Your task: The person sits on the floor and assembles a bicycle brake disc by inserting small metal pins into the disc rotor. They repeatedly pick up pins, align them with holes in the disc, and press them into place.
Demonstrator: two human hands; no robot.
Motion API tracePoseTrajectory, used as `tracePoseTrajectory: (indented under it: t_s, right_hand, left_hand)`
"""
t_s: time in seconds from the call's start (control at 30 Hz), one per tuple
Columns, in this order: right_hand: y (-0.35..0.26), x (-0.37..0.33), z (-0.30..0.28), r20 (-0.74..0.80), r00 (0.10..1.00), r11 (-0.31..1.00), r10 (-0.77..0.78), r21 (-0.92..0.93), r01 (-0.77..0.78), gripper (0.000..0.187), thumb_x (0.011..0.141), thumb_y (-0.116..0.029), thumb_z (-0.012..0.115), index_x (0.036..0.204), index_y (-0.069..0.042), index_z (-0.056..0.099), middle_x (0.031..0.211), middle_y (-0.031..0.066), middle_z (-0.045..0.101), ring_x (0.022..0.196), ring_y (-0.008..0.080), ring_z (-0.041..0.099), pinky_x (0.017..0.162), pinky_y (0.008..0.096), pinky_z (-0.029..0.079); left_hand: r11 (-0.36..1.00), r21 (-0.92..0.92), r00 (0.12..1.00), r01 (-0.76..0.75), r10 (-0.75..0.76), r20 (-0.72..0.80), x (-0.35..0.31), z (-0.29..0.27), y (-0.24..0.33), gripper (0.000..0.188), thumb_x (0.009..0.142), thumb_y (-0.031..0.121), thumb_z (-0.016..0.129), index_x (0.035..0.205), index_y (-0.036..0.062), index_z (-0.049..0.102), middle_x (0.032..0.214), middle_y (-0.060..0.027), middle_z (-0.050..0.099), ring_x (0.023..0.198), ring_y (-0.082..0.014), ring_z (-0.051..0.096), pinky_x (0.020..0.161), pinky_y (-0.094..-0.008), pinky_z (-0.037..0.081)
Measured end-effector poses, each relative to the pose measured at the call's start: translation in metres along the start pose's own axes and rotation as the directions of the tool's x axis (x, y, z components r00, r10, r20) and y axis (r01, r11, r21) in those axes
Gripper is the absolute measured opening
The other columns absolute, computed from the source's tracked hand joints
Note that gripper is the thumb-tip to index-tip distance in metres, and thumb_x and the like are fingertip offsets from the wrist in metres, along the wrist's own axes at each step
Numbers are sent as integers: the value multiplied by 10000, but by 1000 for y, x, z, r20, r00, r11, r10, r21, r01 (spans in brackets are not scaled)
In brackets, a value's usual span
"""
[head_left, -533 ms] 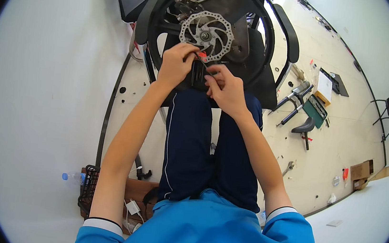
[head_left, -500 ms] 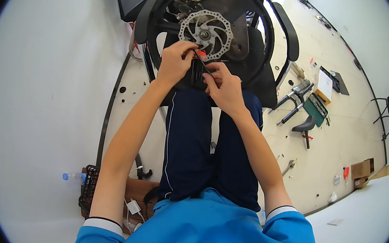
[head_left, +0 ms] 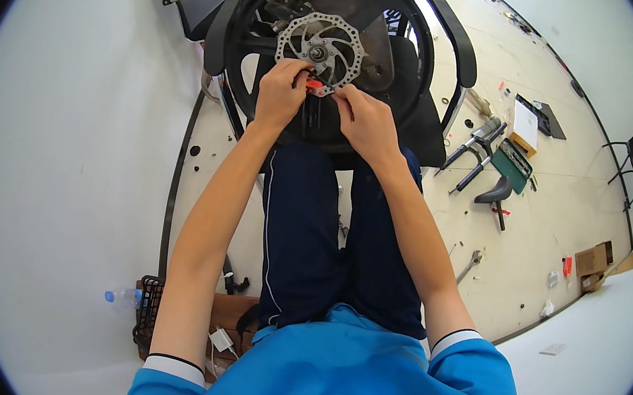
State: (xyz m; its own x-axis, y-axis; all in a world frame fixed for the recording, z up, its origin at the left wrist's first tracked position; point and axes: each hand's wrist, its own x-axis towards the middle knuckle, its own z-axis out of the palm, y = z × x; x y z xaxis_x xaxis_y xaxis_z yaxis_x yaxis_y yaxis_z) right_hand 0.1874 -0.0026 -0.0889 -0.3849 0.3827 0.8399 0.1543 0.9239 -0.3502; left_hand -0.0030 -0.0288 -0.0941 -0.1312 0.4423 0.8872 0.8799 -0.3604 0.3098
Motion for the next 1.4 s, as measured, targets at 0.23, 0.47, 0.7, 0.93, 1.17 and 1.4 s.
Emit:
tracePoseTrajectory:
  t_s: [0.23,0.47,0.7,0.93,1.17,1.4]
  right_hand:
    - [6,0,-6,-28,999,999,37,37,-36,85,877,-38,694,918,8,635,747,169,655,614,302,639,566,343,477]
    - [17,-1,-7,-11,994,991,105,83,-104,84,888,-36,691,912,27,641,748,166,676,608,261,665,573,310,486]
    - [16,3,-6,34,989,985,143,91,-146,95,884,-35,697,934,34,655,763,168,690,624,242,678,595,303,499]
    - [31,18,-17,29,976,975,214,57,-216,118,855,-59,734,913,32,687,765,161,706,668,207,708,624,288,525]
    - [45,39,-23,36,966,964,254,75,-256,148,836,-93,767,873,37,707,759,130,722,683,181,712,646,279,535]
    - [21,-15,10,124,923,917,364,126,-378,191,855,-109,756,833,55,660,682,158,680,587,182,672,583,294,514]
  left_hand:
    - [999,8,1000,-31,31,5,5,3,6,140,839,-30,651,964,-2,705,918,-131,707,766,-259,696,694,-319,547]
    - [998,65,999,-19,16,51,8,5,5,162,815,-20,651,970,-6,699,916,-136,701,754,-259,696,693,-329,550]
    - [998,54,995,42,-47,88,13,1,6,168,803,0,652,962,-2,709,905,-140,697,799,-291,685,724,-361,544]
    - [994,109,976,9,-32,215,21,-6,8,123,821,36,634,913,0,707,876,-147,681,840,-337,662,755,-412,533]
    - [984,163,961,-72,25,274,25,-3,5,133,830,25,599,898,-2,709,870,-157,668,849,-351,657,765,-437,527]
    - [981,162,950,-103,49,309,25,-5,4,155,809,-2,603,921,-8,710,861,-174,666,844,-367,649,782,-443,515]
